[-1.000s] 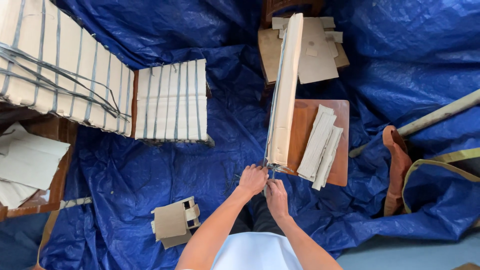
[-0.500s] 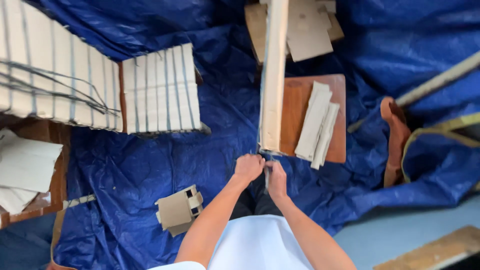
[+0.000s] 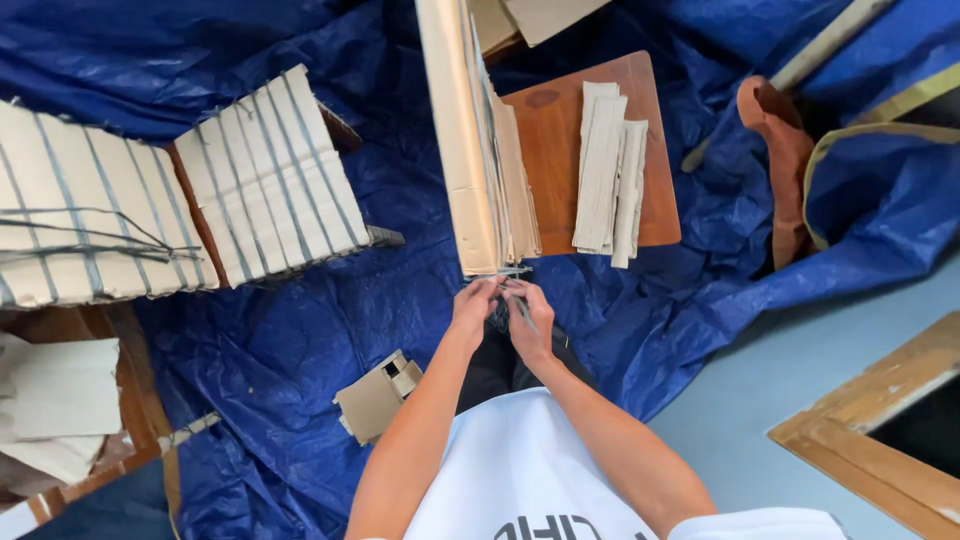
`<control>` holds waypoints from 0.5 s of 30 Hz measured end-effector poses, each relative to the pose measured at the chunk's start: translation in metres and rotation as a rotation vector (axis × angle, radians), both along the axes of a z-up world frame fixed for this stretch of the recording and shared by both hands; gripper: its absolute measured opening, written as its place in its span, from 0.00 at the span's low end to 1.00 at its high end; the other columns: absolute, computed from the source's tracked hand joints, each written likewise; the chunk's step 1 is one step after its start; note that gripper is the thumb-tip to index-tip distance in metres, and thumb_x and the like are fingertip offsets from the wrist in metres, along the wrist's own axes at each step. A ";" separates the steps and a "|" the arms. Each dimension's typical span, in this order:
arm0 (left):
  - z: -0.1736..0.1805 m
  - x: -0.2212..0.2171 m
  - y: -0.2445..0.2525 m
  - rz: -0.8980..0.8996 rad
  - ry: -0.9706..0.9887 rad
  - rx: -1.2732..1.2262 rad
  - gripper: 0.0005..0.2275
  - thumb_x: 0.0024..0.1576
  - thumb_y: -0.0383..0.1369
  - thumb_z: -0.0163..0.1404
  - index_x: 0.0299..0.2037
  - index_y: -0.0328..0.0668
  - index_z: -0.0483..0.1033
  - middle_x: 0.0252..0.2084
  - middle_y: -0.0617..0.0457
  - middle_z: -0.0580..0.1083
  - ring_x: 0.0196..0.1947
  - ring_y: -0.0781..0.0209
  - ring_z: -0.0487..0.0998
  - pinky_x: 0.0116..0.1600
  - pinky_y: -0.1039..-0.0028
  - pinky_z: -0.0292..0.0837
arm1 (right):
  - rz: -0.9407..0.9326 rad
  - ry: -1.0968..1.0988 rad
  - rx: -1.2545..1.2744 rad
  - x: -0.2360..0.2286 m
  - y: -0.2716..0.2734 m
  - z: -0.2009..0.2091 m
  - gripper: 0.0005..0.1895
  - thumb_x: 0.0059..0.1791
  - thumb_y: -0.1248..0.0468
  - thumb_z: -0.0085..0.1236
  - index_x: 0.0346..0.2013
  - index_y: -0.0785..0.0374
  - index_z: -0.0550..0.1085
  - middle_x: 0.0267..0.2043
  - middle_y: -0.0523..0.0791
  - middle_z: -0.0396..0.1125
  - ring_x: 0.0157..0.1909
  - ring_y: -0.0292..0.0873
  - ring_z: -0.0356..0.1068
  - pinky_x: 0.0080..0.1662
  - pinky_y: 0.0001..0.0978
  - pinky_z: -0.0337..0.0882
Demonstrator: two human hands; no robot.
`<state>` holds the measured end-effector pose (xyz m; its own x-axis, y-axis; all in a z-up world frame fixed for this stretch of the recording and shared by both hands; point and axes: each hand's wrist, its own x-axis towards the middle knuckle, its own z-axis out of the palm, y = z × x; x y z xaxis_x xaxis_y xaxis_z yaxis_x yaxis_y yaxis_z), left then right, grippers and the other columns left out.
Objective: Secure bundles of cardboard using plastic strapping and manual tying.
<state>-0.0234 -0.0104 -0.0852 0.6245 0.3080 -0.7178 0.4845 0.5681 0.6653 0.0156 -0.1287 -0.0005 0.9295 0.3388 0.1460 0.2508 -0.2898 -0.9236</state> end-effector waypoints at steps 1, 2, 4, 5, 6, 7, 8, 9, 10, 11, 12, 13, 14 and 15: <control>-0.009 -0.003 0.000 -0.008 0.003 0.001 0.09 0.63 0.37 0.55 0.44 0.42 0.84 0.38 0.59 0.78 0.39 0.70 0.73 0.41 0.80 0.67 | -0.008 0.003 0.001 0.001 0.001 -0.005 0.06 0.49 0.75 0.60 0.39 0.68 0.73 0.44 0.52 0.73 0.44 0.49 0.75 0.45 0.35 0.75; -0.019 -0.005 -0.002 0.119 0.005 -0.077 0.08 0.63 0.36 0.53 0.45 0.44 0.83 0.40 0.60 0.78 0.40 0.71 0.75 0.42 0.79 0.68 | -0.103 0.074 0.044 0.001 0.000 -0.009 0.04 0.50 0.74 0.59 0.38 0.68 0.72 0.45 0.51 0.74 0.43 0.46 0.76 0.45 0.34 0.75; -0.031 -0.010 -0.002 0.242 0.010 -0.154 0.08 0.63 0.36 0.51 0.45 0.46 0.82 0.42 0.61 0.78 0.41 0.72 0.76 0.43 0.79 0.70 | -0.203 0.149 0.087 0.003 -0.003 -0.018 0.04 0.51 0.72 0.59 0.37 0.69 0.71 0.46 0.50 0.76 0.43 0.42 0.76 0.44 0.33 0.75; -0.034 -0.011 0.001 0.351 0.007 -0.204 0.08 0.63 0.35 0.50 0.46 0.46 0.80 0.44 0.60 0.79 0.42 0.71 0.77 0.42 0.78 0.69 | -0.299 0.325 0.114 0.005 -0.005 -0.023 0.04 0.51 0.69 0.59 0.36 0.68 0.73 0.44 0.47 0.76 0.40 0.39 0.75 0.40 0.31 0.76; -0.036 -0.012 0.004 0.461 0.003 -0.252 0.08 0.63 0.34 0.49 0.47 0.45 0.79 0.46 0.59 0.80 0.42 0.70 0.77 0.41 0.78 0.68 | -0.392 0.502 0.141 0.008 -0.007 -0.027 0.05 0.51 0.67 0.58 0.35 0.67 0.75 0.41 0.45 0.76 0.37 0.36 0.75 0.36 0.29 0.77; -0.037 -0.011 0.007 0.458 0.006 -0.250 0.08 0.63 0.34 0.49 0.47 0.45 0.79 0.46 0.59 0.80 0.42 0.70 0.77 0.41 0.78 0.68 | -0.395 0.505 0.142 0.009 -0.008 -0.029 0.05 0.51 0.67 0.58 0.35 0.67 0.75 0.41 0.45 0.76 0.37 0.36 0.75 0.36 0.29 0.77; -0.038 -0.010 0.010 0.477 0.022 -0.270 0.07 0.64 0.34 0.48 0.48 0.46 0.77 0.46 0.58 0.79 0.43 0.69 0.78 0.42 0.78 0.69 | -0.380 0.560 0.129 0.011 -0.008 -0.032 0.06 0.51 0.66 0.59 0.34 0.67 0.75 0.37 0.45 0.75 0.35 0.36 0.74 0.35 0.27 0.76; -0.040 -0.008 0.013 0.496 0.038 -0.291 0.07 0.64 0.33 0.47 0.49 0.46 0.75 0.46 0.57 0.78 0.45 0.67 0.79 0.43 0.77 0.71 | -0.365 0.616 0.116 0.013 -0.009 -0.034 0.07 0.52 0.64 0.59 0.34 0.66 0.76 0.32 0.46 0.75 0.33 0.36 0.74 0.34 0.26 0.75; -0.049 -0.009 0.016 0.491 0.043 -0.291 0.07 0.64 0.33 0.47 0.49 0.46 0.75 0.46 0.57 0.78 0.45 0.67 0.79 0.43 0.77 0.71 | -0.371 0.619 0.116 0.016 -0.008 -0.035 0.07 0.52 0.64 0.59 0.34 0.66 0.76 0.32 0.46 0.75 0.33 0.36 0.74 0.34 0.26 0.75; -0.058 -0.009 0.019 0.528 0.046 -0.305 0.07 0.64 0.32 0.47 0.49 0.45 0.75 0.45 0.55 0.78 0.44 0.64 0.79 0.44 0.75 0.72 | -0.398 0.629 0.124 0.019 -0.008 -0.035 0.07 0.52 0.65 0.59 0.33 0.66 0.76 0.31 0.45 0.74 0.32 0.35 0.74 0.33 0.26 0.75; -0.066 -0.007 0.023 0.564 0.045 -0.316 0.06 0.64 0.30 0.48 0.49 0.44 0.74 0.45 0.54 0.77 0.44 0.61 0.78 0.44 0.72 0.74 | -0.423 0.638 0.137 0.025 -0.006 -0.036 0.07 0.51 0.65 0.59 0.32 0.66 0.76 0.31 0.45 0.74 0.31 0.33 0.74 0.31 0.26 0.75; -0.065 -0.004 0.029 0.559 0.047 -0.314 0.06 0.64 0.30 0.48 0.49 0.44 0.74 0.45 0.54 0.77 0.44 0.61 0.78 0.44 0.72 0.74 | -0.428 0.639 0.139 0.032 -0.010 -0.038 0.07 0.51 0.65 0.59 0.32 0.66 0.76 0.31 0.45 0.74 0.31 0.33 0.74 0.31 0.26 0.75; -0.064 -0.001 0.034 0.600 0.069 -0.290 0.08 0.64 0.31 0.47 0.51 0.44 0.73 0.47 0.53 0.78 0.46 0.59 0.78 0.46 0.70 0.75 | -0.427 0.646 0.143 0.040 -0.012 -0.039 0.06 0.51 0.65 0.59 0.32 0.66 0.75 0.30 0.45 0.74 0.30 0.34 0.74 0.30 0.27 0.74; -0.063 0.003 0.041 0.641 0.089 -0.266 0.09 0.65 0.32 0.47 0.53 0.45 0.72 0.49 0.52 0.78 0.49 0.58 0.78 0.48 0.69 0.77 | -0.425 0.652 0.147 0.048 -0.015 -0.041 0.06 0.51 0.66 0.59 0.32 0.67 0.75 0.29 0.45 0.74 0.29 0.34 0.73 0.29 0.27 0.73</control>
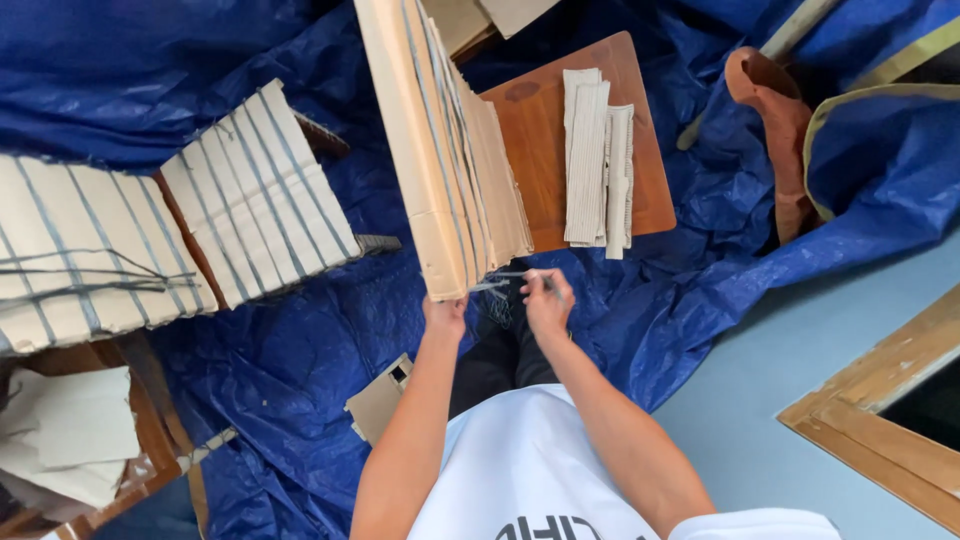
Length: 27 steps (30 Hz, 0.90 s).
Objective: Secure bundles of cardboard using plastic strapping and manual tying.
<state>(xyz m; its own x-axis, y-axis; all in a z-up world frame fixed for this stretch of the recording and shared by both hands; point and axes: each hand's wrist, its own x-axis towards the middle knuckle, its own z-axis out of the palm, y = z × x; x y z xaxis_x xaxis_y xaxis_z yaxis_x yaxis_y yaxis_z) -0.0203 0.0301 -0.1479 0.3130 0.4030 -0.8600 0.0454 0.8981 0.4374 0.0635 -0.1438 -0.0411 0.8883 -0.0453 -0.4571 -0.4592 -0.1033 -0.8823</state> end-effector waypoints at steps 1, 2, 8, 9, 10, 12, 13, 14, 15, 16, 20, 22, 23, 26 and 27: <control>0.005 0.004 0.005 -0.004 0.002 -0.001 0.09 0.65 0.32 0.47 0.53 0.45 0.72 0.49 0.52 0.78 0.49 0.58 0.78 0.48 0.69 0.77 | -0.004 0.002 -0.001 0.008 -0.003 0.000 0.06 0.51 0.66 0.59 0.32 0.67 0.75 0.29 0.45 0.74 0.29 0.34 0.73 0.29 0.27 0.73; 0.010 0.008 0.010 0.042 -0.062 0.015 0.12 0.65 0.33 0.44 0.57 0.42 0.73 0.53 0.49 0.78 0.51 0.54 0.79 0.51 0.66 0.77 | 0.018 -0.048 0.006 0.016 -0.005 -0.001 0.06 0.51 0.66 0.59 0.32 0.66 0.76 0.30 0.45 0.74 0.29 0.33 0.72 0.29 0.26 0.73; 0.062 0.027 0.013 0.146 -0.379 -0.014 0.20 0.67 0.38 0.34 0.68 0.44 0.65 0.65 0.48 0.71 0.61 0.50 0.75 0.62 0.60 0.75 | -0.004 0.064 -0.013 0.022 -0.004 -0.013 0.07 0.52 0.65 0.59 0.35 0.68 0.75 0.33 0.48 0.74 0.31 0.37 0.73 0.31 0.31 0.73; 0.077 0.031 0.010 0.122 -0.403 0.027 0.20 0.68 0.39 0.35 0.69 0.45 0.63 0.67 0.49 0.69 0.63 0.52 0.74 0.64 0.62 0.73 | -0.051 0.174 -0.029 0.019 -0.004 -0.015 0.09 0.51 0.65 0.59 0.38 0.71 0.75 0.38 0.52 0.75 0.35 0.43 0.74 0.36 0.37 0.75; 0.086 0.032 0.009 0.120 -0.403 0.027 0.20 0.68 0.39 0.35 0.69 0.45 0.63 0.67 0.49 0.69 0.63 0.52 0.74 0.64 0.62 0.73 | -0.053 0.175 -0.029 0.017 -0.004 0.001 0.09 0.51 0.65 0.59 0.38 0.71 0.75 0.38 0.52 0.75 0.35 0.43 0.74 0.36 0.37 0.75; 0.106 0.037 0.009 0.085 -0.462 0.028 0.21 0.67 0.39 0.35 0.70 0.46 0.60 0.69 0.51 0.68 0.64 0.54 0.72 0.65 0.62 0.71 | 0.057 -0.415 -0.637 0.019 -0.004 0.034 0.27 0.44 0.67 0.66 0.53 0.75 0.67 0.54 0.59 0.66 0.56 0.56 0.65 0.57 0.48 0.66; 0.101 0.036 0.009 0.081 -0.462 0.024 0.21 0.67 0.39 0.35 0.70 0.46 0.60 0.69 0.51 0.68 0.64 0.54 0.72 0.65 0.62 0.71 | 0.052 -0.413 -0.641 0.021 0.000 0.053 0.27 0.44 0.67 0.66 0.53 0.75 0.67 0.54 0.59 0.66 0.56 0.56 0.65 0.57 0.48 0.66; 0.096 0.035 0.009 -0.011 -0.447 0.109 0.21 0.67 0.39 0.37 0.71 0.45 0.60 0.70 0.51 0.67 0.65 0.55 0.71 0.66 0.64 0.70 | 0.180 -0.587 -0.660 0.023 0.003 0.073 0.32 0.44 0.67 0.65 0.58 0.77 0.63 0.61 0.61 0.60 0.64 0.59 0.58 0.63 0.51 0.60; 0.091 0.035 0.009 -0.100 -0.433 0.198 0.22 0.68 0.39 0.38 0.71 0.45 0.59 0.70 0.51 0.66 0.66 0.56 0.69 0.67 0.65 0.69 | 0.312 -0.762 -0.669 0.026 0.007 0.092 0.37 0.44 0.68 0.64 0.64 0.78 0.60 0.69 0.62 0.53 0.71 0.62 0.51 0.69 0.53 0.54; 0.083 0.032 0.008 -0.101 -0.434 0.198 0.22 0.68 0.39 0.38 0.71 0.45 0.59 0.70 0.51 0.66 0.66 0.56 0.69 0.67 0.65 0.69 | 0.311 -0.763 -0.669 0.027 0.010 0.091 0.37 0.44 0.68 0.64 0.64 0.78 0.60 0.69 0.62 0.53 0.71 0.62 0.51 0.69 0.53 0.54; 0.067 0.026 0.012 -0.161 -0.430 0.279 0.22 0.67 0.40 0.41 0.71 0.45 0.58 0.70 0.52 0.65 0.67 0.58 0.68 0.68 0.66 0.67 | 0.756 -0.601 -0.676 0.026 0.024 0.060 0.26 0.46 0.63 0.60 0.57 0.68 0.67 0.53 0.63 0.66 0.57 0.65 0.65 0.56 0.55 0.66; 0.068 0.029 0.013 -0.231 -0.400 0.334 0.23 0.66 0.39 0.42 0.71 0.46 0.58 0.70 0.53 0.65 0.67 0.58 0.67 0.68 0.67 0.66 | 0.894 -0.268 -0.589 0.025 0.025 0.041 0.17 0.52 0.60 0.57 0.54 0.61 0.70 0.45 0.60 0.72 0.50 0.62 0.71 0.50 0.54 0.69; 0.069 0.028 0.013 -0.196 -0.361 0.294 0.24 0.66 0.40 0.42 0.72 0.45 0.58 0.70 0.51 0.65 0.67 0.57 0.67 0.67 0.65 0.66 | 0.821 -0.240 -0.511 0.022 0.025 0.036 0.12 0.53 0.59 0.55 0.48 0.61 0.72 0.40 0.59 0.73 0.46 0.62 0.72 0.46 0.55 0.70; 0.034 0.020 0.016 -0.159 -0.407 0.274 0.26 0.65 0.42 0.42 0.73 0.46 0.55 0.71 0.51 0.64 0.68 0.56 0.65 0.68 0.64 0.65 | 0.724 -0.267 -0.436 0.023 0.025 0.033 0.09 0.52 0.60 0.53 0.40 0.62 0.76 0.34 0.57 0.74 0.41 0.63 0.73 0.42 0.56 0.71; 0.016 0.015 0.015 -0.151 -0.473 0.293 0.27 0.65 0.43 0.42 0.74 0.48 0.53 0.72 0.52 0.62 0.70 0.57 0.64 0.69 0.64 0.63 | 0.711 -0.305 -0.432 0.023 0.023 0.034 0.09 0.51 0.60 0.52 0.38 0.62 0.77 0.33 0.57 0.73 0.40 0.63 0.73 0.42 0.55 0.71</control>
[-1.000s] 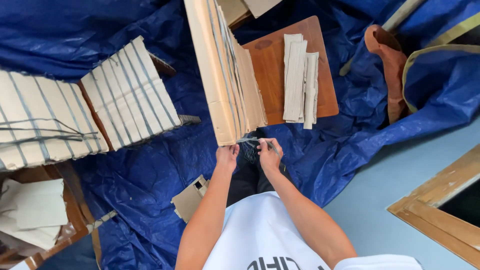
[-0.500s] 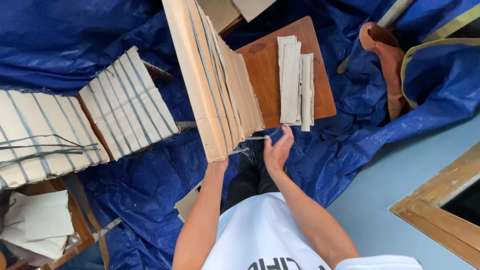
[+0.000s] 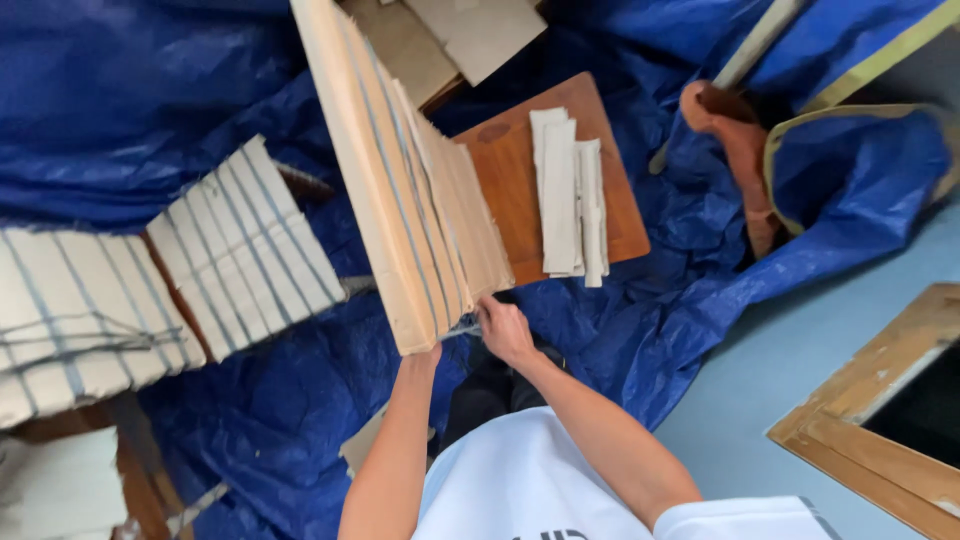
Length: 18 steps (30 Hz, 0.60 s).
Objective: Secure bundles of cardboard using plastic strapping and manual tying.
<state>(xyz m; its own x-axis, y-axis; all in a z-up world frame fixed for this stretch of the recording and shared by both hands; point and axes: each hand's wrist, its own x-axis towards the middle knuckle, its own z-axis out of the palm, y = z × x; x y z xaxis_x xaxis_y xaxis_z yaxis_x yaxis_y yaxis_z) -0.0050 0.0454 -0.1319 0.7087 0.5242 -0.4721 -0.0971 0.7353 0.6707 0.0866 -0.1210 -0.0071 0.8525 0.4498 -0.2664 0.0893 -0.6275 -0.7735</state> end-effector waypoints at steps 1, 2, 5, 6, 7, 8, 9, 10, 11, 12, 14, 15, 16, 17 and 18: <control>-0.015 -0.006 -0.002 -0.009 -0.011 -0.003 0.27 0.65 0.43 0.42 0.74 0.48 0.53 0.72 0.52 0.62 0.70 0.57 0.64 0.69 0.64 0.63 | -0.009 -0.011 -0.003 0.002 -0.001 0.003 0.09 0.51 0.60 0.52 0.38 0.62 0.77 0.33 0.57 0.73 0.40 0.63 0.73 0.42 0.55 0.71; -0.030 -0.009 -0.001 -0.013 0.000 0.042 0.28 0.65 0.44 0.43 0.75 0.46 0.52 0.74 0.52 0.61 0.71 0.56 0.63 0.70 0.63 0.62 | -0.003 0.018 0.011 0.006 0.000 0.006 0.09 0.51 0.60 0.53 0.38 0.63 0.77 0.33 0.57 0.73 0.40 0.62 0.73 0.42 0.54 0.71; -0.052 -0.017 -0.005 -0.161 0.085 0.504 0.30 0.63 0.41 0.48 0.74 0.41 0.51 0.74 0.47 0.58 0.71 0.49 0.59 0.70 0.59 0.56 | -0.011 0.108 0.033 0.008 0.000 0.013 0.10 0.52 0.60 0.53 0.37 0.64 0.77 0.33 0.57 0.73 0.41 0.61 0.74 0.41 0.52 0.71; -0.055 -0.020 -0.009 -0.306 0.166 0.922 0.32 0.62 0.37 0.53 0.73 0.38 0.51 0.74 0.42 0.55 0.71 0.45 0.56 0.70 0.56 0.53 | -0.021 0.176 0.042 0.006 -0.001 0.014 0.10 0.52 0.60 0.53 0.37 0.65 0.76 0.32 0.57 0.73 0.40 0.60 0.75 0.41 0.50 0.71; -0.045 -0.017 -0.016 -0.304 0.163 0.921 0.32 0.62 0.37 0.53 0.73 0.38 0.51 0.74 0.42 0.55 0.71 0.45 0.56 0.70 0.56 0.53 | -0.021 0.173 0.041 0.004 -0.001 0.009 0.10 0.52 0.60 0.53 0.37 0.65 0.76 0.32 0.57 0.73 0.40 0.60 0.75 0.41 0.50 0.71; -0.034 -0.013 -0.022 -0.368 0.316 1.138 0.22 0.62 0.38 0.51 0.65 0.40 0.64 0.66 0.43 0.66 0.65 0.45 0.66 0.67 0.58 0.61 | -0.040 0.149 0.084 0.003 0.000 0.004 0.10 0.52 0.61 0.54 0.38 0.65 0.77 0.33 0.56 0.74 0.40 0.59 0.75 0.41 0.48 0.72; -0.023 -0.008 -0.028 -0.428 0.476 1.353 0.16 0.62 0.39 0.50 0.56 0.43 0.77 0.58 0.45 0.78 0.60 0.45 0.76 0.64 0.60 0.70 | -0.058 0.124 0.127 0.002 0.000 -0.001 0.10 0.51 0.62 0.54 0.38 0.65 0.78 0.34 0.55 0.74 0.41 0.57 0.76 0.41 0.46 0.73; -0.013 -0.006 -0.036 -0.429 0.473 1.351 0.16 0.62 0.39 0.50 0.56 0.43 0.77 0.58 0.45 0.78 0.60 0.45 0.76 0.64 0.60 0.70 | -0.060 0.122 0.124 0.000 0.000 -0.002 0.10 0.51 0.62 0.54 0.38 0.65 0.78 0.34 0.55 0.74 0.41 0.57 0.76 0.41 0.46 0.73; -0.002 -0.004 -0.044 -0.461 0.520 1.232 0.14 0.62 0.38 0.49 0.52 0.39 0.79 0.53 0.41 0.78 0.56 0.42 0.77 0.59 0.58 0.70 | -0.093 0.141 0.145 -0.002 0.000 -0.003 0.10 0.51 0.62 0.54 0.38 0.66 0.77 0.34 0.55 0.74 0.40 0.56 0.76 0.41 0.45 0.73; 0.008 -0.005 -0.051 -0.491 0.568 1.113 0.14 0.62 0.38 0.49 0.48 0.36 0.80 0.49 0.38 0.79 0.52 0.39 0.78 0.55 0.56 0.70 | -0.125 0.161 0.168 -0.006 0.000 -0.005 0.10 0.51 0.62 0.55 0.38 0.67 0.77 0.34 0.55 0.75 0.39 0.55 0.77 0.41 0.44 0.74; 0.022 -0.001 -0.058 -0.474 0.621 1.065 0.15 0.63 0.39 0.49 0.48 0.35 0.80 0.48 0.37 0.79 0.51 0.37 0.77 0.54 0.55 0.71 | -0.150 0.184 0.175 -0.008 0.000 0.000 0.10 0.51 0.62 0.54 0.38 0.67 0.76 0.34 0.55 0.75 0.38 0.54 0.77 0.41 0.43 0.74; 0.030 0.002 -0.061 -0.455 0.673 1.019 0.15 0.63 0.40 0.49 0.48 0.34 0.79 0.48 0.36 0.78 0.51 0.35 0.76 0.52 0.54 0.71 | -0.176 0.206 0.184 -0.009 0.001 0.003 0.10 0.51 0.62 0.54 0.37 0.68 0.76 0.33 0.55 0.75 0.38 0.53 0.77 0.41 0.42 0.73; 0.023 0.002 -0.061 -0.452 0.673 1.018 0.15 0.63 0.40 0.49 0.48 0.34 0.79 0.48 0.36 0.78 0.51 0.35 0.76 0.52 0.54 0.71 | -0.172 0.205 0.184 -0.009 0.001 0.005 0.10 0.51 0.62 0.54 0.37 0.68 0.76 0.33 0.55 0.75 0.38 0.53 0.77 0.41 0.42 0.73; 0.017 0.002 -0.061 -0.437 0.692 1.012 0.15 0.62 0.40 0.50 0.47 0.34 0.80 0.48 0.38 0.79 0.50 0.37 0.78 0.52 0.55 0.71 | -0.188 0.226 0.168 -0.009 0.002 0.006 0.10 0.51 0.62 0.54 0.37 0.68 0.76 0.32 0.54 0.74 0.37 0.53 0.77 0.41 0.42 0.73; 0.011 0.003 -0.060 -0.422 0.709 1.006 0.15 0.62 0.40 0.51 0.46 0.34 0.80 0.47 0.39 0.80 0.49 0.40 0.79 0.52 0.56 0.72 | -0.204 0.246 0.153 -0.009 0.004 0.008 0.10 0.51 0.62 0.54 0.37 0.68 0.76 0.31 0.54 0.74 0.35 0.53 0.77 0.40 0.42 0.73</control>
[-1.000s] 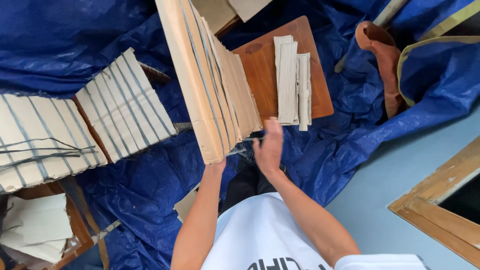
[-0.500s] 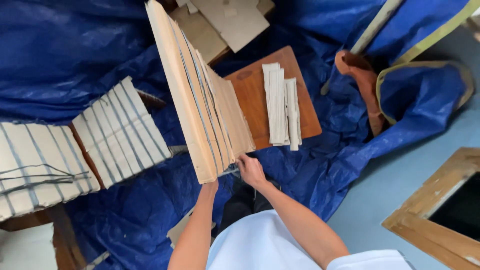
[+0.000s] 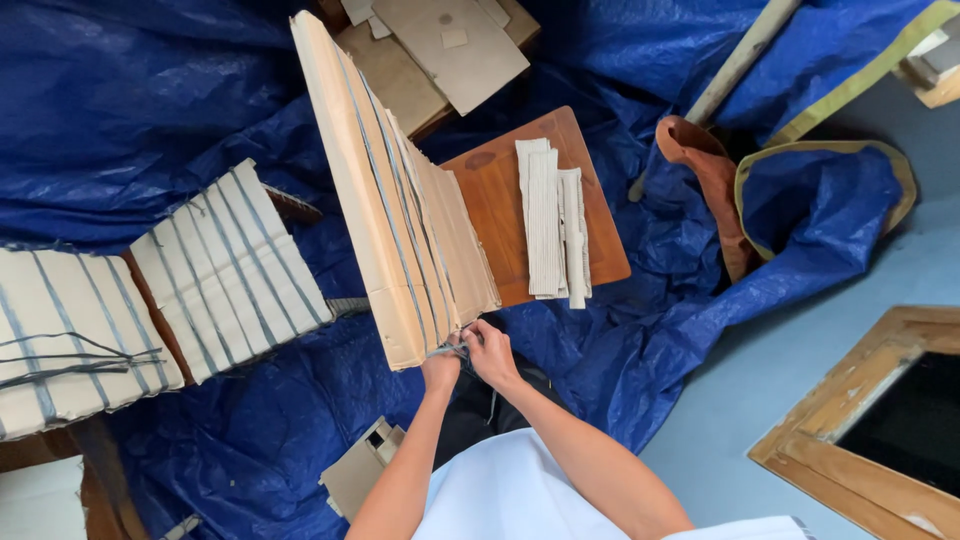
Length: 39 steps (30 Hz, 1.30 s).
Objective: Secure bundles of cardboard using plastic strapping and manual tying.
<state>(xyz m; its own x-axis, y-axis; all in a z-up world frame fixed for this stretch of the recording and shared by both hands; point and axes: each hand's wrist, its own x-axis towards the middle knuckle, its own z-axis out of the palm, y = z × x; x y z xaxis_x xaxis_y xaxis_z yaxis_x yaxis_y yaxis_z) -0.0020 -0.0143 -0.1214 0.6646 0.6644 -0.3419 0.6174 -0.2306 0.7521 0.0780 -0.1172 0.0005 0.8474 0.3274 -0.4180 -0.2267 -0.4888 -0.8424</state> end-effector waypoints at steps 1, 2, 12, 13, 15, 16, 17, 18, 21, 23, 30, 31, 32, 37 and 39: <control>0.007 0.004 0.001 0.003 -0.002 0.001 0.15 0.62 0.40 0.51 0.46 0.34 0.80 0.47 0.39 0.80 0.49 0.40 0.79 0.52 0.56 0.72 | 0.003 -0.002 0.001 0.000 0.000 0.000 0.10 0.51 0.62 0.54 0.37 0.68 0.76 0.31 0.54 0.74 0.35 0.53 0.77 0.40 0.42 0.73; 0.013 0.007 0.001 0.057 0.017 -0.121 0.15 0.60 0.40 0.52 0.46 0.34 0.80 0.45 0.41 0.80 0.46 0.43 0.80 0.49 0.58 0.74 | -0.014 0.000 0.025 -0.001 0.000 0.001 0.10 0.51 0.63 0.54 0.36 0.68 0.76 0.31 0.53 0.74 0.36 0.51 0.78 0.40 0.41 0.74; 0.032 0.017 0.002 0.169 0.093 -0.370 0.16 0.56 0.36 0.57 0.51 0.36 0.79 0.48 0.51 0.80 0.43 0.60 0.80 0.45 0.68 0.78 | -0.072 0.061 0.028 -0.010 0.001 -0.021 0.10 0.52 0.63 0.53 0.35 0.69 0.73 0.31 0.53 0.76 0.37 0.47 0.80 0.41 0.38 0.76; 0.024 0.014 0.002 0.167 0.092 -0.371 0.16 0.56 0.36 0.57 0.51 0.36 0.79 0.48 0.51 0.80 0.43 0.60 0.80 0.45 0.68 0.78 | -0.073 0.059 0.028 -0.012 0.000 -0.028 0.10 0.52 0.63 0.53 0.35 0.69 0.73 0.31 0.53 0.76 0.37 0.47 0.80 0.41 0.38 0.76; 0.008 0.010 0.001 0.232 0.051 -0.439 0.16 0.57 0.35 0.59 0.54 0.37 0.78 0.52 0.52 0.78 0.47 0.63 0.78 0.49 0.70 0.74 | -0.078 0.050 0.038 -0.015 -0.002 -0.041 0.10 0.52 0.62 0.53 0.36 0.68 0.75 0.32 0.51 0.77 0.37 0.45 0.79 0.41 0.38 0.75; -0.001 0.009 0.002 0.230 0.049 -0.439 0.16 0.57 0.35 0.59 0.54 0.37 0.78 0.52 0.52 0.78 0.47 0.63 0.78 0.49 0.70 0.74 | -0.078 0.048 0.038 -0.016 -0.002 -0.043 0.10 0.52 0.62 0.53 0.36 0.68 0.75 0.32 0.51 0.77 0.37 0.45 0.79 0.41 0.38 0.75; -0.010 0.007 0.003 0.283 -0.008 -0.547 0.15 0.57 0.33 0.58 0.54 0.37 0.78 0.51 0.51 0.78 0.46 0.62 0.78 0.47 0.69 0.75 | -0.092 0.071 0.009 -0.016 -0.002 -0.046 0.10 0.51 0.62 0.53 0.36 0.67 0.76 0.32 0.51 0.77 0.35 0.46 0.79 0.41 0.38 0.75; -0.019 0.004 0.004 0.337 -0.064 -0.654 0.14 0.58 0.30 0.57 0.54 0.38 0.77 0.51 0.50 0.78 0.44 0.61 0.78 0.46 0.69 0.76 | -0.106 0.095 -0.021 -0.017 -0.003 -0.048 0.10 0.51 0.62 0.54 0.36 0.66 0.77 0.31 0.51 0.76 0.34 0.46 0.78 0.40 0.39 0.74; -0.030 0.005 0.007 0.517 -0.211 -0.940 0.13 0.57 0.22 0.55 0.52 0.38 0.75 0.47 0.49 0.77 0.43 0.58 0.80 0.44 0.66 0.80 | -0.114 0.156 -0.059 -0.014 -0.002 -0.054 0.13 0.52 0.58 0.54 0.35 0.64 0.80 0.30 0.49 0.76 0.33 0.43 0.76 0.39 0.36 0.72; -0.012 0.007 0.008 0.563 -0.221 -1.025 0.12 0.57 0.23 0.52 0.51 0.40 0.75 0.46 0.48 0.77 0.43 0.55 0.81 0.44 0.66 0.80 | -0.078 0.245 -0.103 -0.012 -0.002 -0.042 0.16 0.53 0.56 0.53 0.33 0.65 0.80 0.29 0.50 0.75 0.31 0.43 0.74 0.37 0.37 0.70; 0.013 0.006 0.008 0.491 -0.129 -0.981 0.12 0.58 0.26 0.55 0.52 0.44 0.75 0.44 0.53 0.78 0.40 0.62 0.81 0.42 0.70 0.79 | -0.057 0.338 -0.139 -0.014 0.000 -0.042 0.14 0.50 0.57 0.57 0.34 0.64 0.81 0.28 0.46 0.76 0.31 0.39 0.75 0.37 0.35 0.72; 0.016 0.007 0.008 0.495 -0.133 -0.979 0.12 0.58 0.26 0.55 0.52 0.44 0.75 0.44 0.53 0.78 0.40 0.62 0.81 0.42 0.70 0.79 | -0.051 0.337 -0.138 -0.016 0.000 -0.048 0.14 0.50 0.57 0.57 0.34 0.64 0.81 0.28 0.46 0.76 0.31 0.39 0.75 0.37 0.35 0.72; 0.019 0.008 0.008 0.482 -0.133 -0.977 0.12 0.59 0.27 0.55 0.52 0.44 0.75 0.43 0.54 0.78 0.38 0.63 0.80 0.42 0.70 0.78 | -0.055 0.310 -0.137 -0.016 0.001 -0.053 0.15 0.51 0.56 0.55 0.34 0.64 0.81 0.29 0.46 0.77 0.32 0.40 0.76 0.38 0.35 0.73; -0.017 0.006 0.005 0.457 -0.099 -0.925 0.11 0.60 0.29 0.56 0.52 0.41 0.78 0.42 0.51 0.78 0.34 0.60 0.76 0.36 0.68 0.73 | -0.042 0.228 -0.155 -0.019 0.005 -0.061 0.15 0.51 0.57 0.53 0.34 0.64 0.81 0.30 0.48 0.78 0.37 0.44 0.79 0.43 0.38 0.75; -0.031 0.005 0.002 0.364 -0.110 -0.796 0.11 0.57 0.24 0.56 0.50 0.39 0.78 0.42 0.49 0.78 0.35 0.59 0.76 0.34 0.68 0.72 | -0.107 0.173 -0.189 -0.020 0.006 -0.058 0.13 0.49 0.57 0.57 0.34 0.65 0.81 0.32 0.49 0.78 0.39 0.46 0.80 0.44 0.38 0.75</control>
